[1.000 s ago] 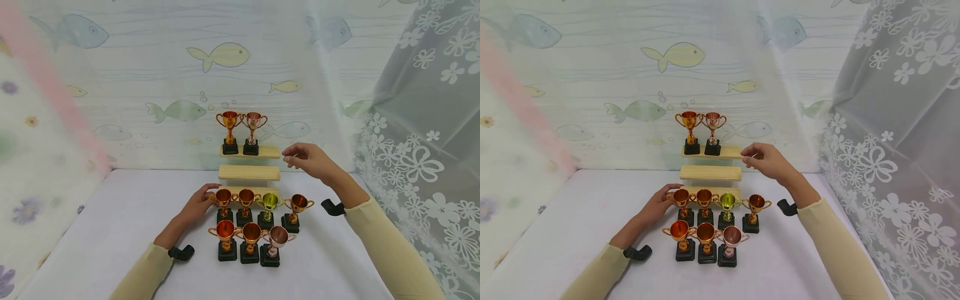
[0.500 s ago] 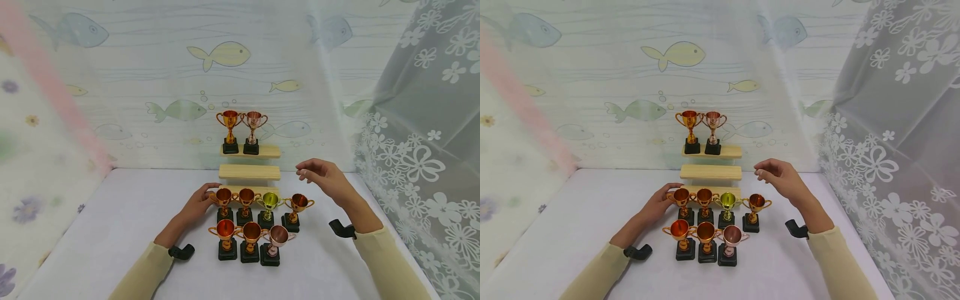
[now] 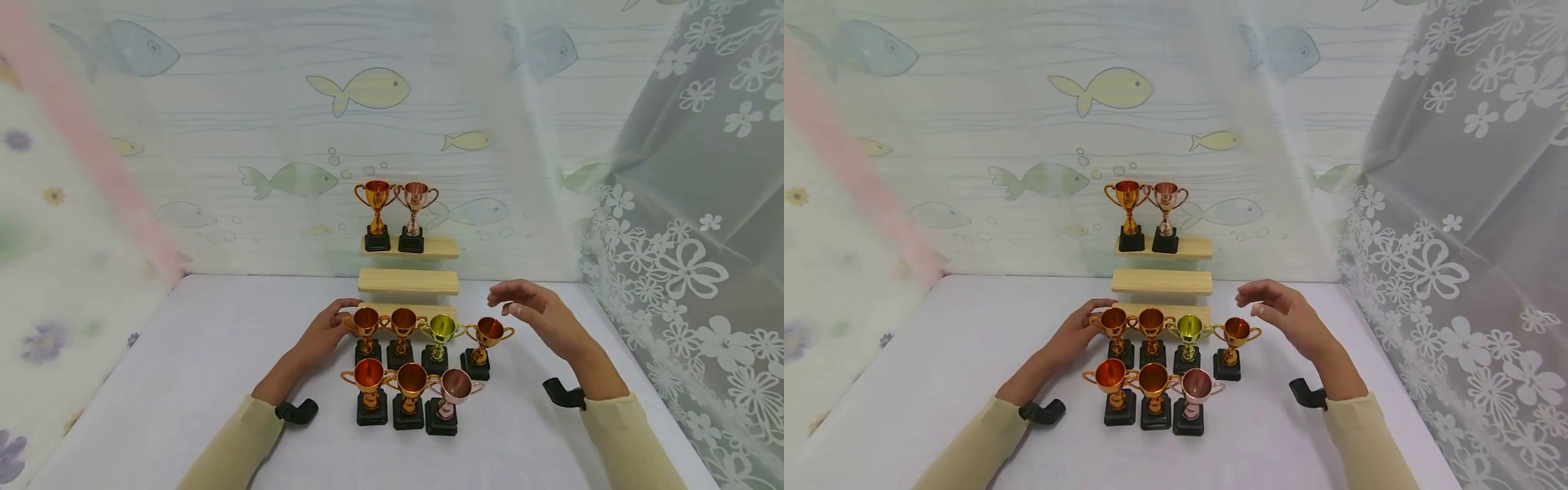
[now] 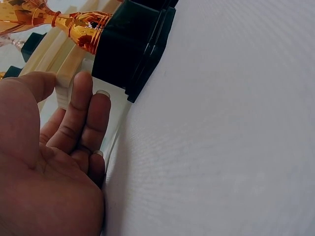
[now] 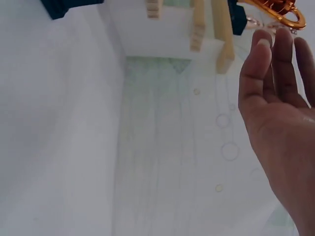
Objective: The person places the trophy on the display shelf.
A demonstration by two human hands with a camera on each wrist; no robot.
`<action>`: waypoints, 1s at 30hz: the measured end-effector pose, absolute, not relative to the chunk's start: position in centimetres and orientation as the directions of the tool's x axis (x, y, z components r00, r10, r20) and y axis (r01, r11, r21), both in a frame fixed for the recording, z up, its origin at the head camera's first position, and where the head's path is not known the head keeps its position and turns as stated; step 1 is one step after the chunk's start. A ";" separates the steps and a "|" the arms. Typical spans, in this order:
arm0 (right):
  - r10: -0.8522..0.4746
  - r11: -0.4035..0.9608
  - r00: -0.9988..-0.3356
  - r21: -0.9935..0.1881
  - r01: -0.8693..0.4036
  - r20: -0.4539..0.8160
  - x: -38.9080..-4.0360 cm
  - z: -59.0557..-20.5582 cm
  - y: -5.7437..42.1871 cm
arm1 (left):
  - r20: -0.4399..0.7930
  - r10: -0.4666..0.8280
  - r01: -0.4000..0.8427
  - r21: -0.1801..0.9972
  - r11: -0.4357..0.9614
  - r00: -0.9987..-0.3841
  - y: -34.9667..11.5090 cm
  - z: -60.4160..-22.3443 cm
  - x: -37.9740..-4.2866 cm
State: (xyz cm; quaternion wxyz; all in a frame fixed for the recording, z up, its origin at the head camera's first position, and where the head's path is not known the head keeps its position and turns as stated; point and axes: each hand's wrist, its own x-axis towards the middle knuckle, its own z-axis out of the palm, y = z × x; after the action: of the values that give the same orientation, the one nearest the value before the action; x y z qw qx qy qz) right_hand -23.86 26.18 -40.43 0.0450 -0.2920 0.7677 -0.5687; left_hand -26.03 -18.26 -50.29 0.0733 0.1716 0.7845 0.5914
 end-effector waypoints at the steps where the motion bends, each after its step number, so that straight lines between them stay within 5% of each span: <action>1: -0.524 0.145 -0.809 -0.908 -0.392 0.266 -23.8 -40.7 26.3 | 0.089 0.357 0.184 0.953 0.242 -0.930 -18.3 -50.3 -26.0; 9: -0.665 0.039 -0.688 -0.907 -0.419 0.289 -23.6 -42.5 27.2 | 0.111 0.371 0.215 0.943 0.252 -0.922 -18.3 -50.5 -26.0; 30: -0.686 0.257 -0.724 -0.906 -0.336 0.074 -23.7 -45.1 26.8 | 0.084 0.349 0.183 0.948 0.262 -0.933 -18.2 -50.2 -26.0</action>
State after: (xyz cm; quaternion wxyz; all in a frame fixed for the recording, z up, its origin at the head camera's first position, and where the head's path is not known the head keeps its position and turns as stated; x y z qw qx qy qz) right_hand -23.69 26.80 -45.12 0.1708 -0.3299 0.7740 -0.5127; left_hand -25.98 -18.16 -50.24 0.0709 0.1682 0.7911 0.5838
